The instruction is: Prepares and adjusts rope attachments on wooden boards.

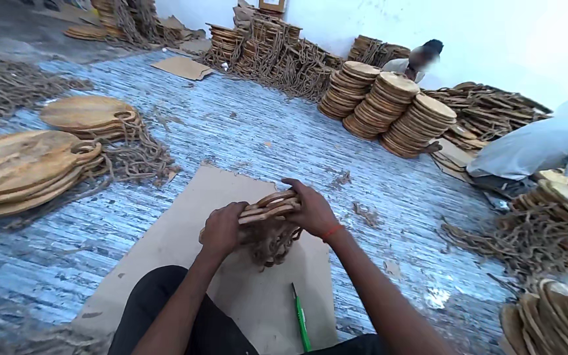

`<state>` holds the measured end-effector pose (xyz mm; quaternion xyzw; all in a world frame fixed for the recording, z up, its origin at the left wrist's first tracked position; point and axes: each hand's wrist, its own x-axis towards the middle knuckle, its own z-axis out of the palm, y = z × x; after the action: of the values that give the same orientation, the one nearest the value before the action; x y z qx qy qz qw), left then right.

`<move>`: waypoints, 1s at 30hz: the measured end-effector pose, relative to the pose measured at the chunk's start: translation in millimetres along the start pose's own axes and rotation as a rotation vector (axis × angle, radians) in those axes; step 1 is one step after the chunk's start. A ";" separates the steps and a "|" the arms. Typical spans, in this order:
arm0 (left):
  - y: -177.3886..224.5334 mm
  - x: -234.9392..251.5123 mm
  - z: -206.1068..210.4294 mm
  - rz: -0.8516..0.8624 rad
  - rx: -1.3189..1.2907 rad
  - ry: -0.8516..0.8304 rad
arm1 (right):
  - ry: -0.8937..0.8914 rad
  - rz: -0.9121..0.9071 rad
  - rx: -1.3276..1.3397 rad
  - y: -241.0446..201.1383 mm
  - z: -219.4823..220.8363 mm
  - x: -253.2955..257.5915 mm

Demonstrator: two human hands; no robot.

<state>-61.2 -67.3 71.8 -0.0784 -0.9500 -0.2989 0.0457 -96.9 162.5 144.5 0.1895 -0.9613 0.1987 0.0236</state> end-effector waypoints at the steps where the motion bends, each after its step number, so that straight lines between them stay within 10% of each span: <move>1: 0.3 0.0 1.3 0.003 -0.010 0.014 | 0.139 0.044 0.170 16.6 16.0 -10.0; 6: -3.9 -0.4 8.7 0.083 0.001 0.067 | 0.285 0.317 0.659 40.1 73.4 -27.9; 15: -28.7 -4.5 -5.7 0.063 -0.067 0.019 | 0.032 0.104 0.382 26.1 40.0 -40.3; 25: -19.0 -5.9 -4.9 0.069 -0.050 -0.056 | 0.183 0.453 0.562 36.2 80.7 -68.3; 30: -45.2 -9.5 -4.9 0.185 -0.087 -0.192 | 0.223 0.250 0.245 66.2 81.3 -84.9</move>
<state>-59.6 -107.9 49.2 -0.1958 -0.9248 -0.3255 -0.0214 -40.5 217.0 34.8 0.0467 -0.9374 0.3352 0.0819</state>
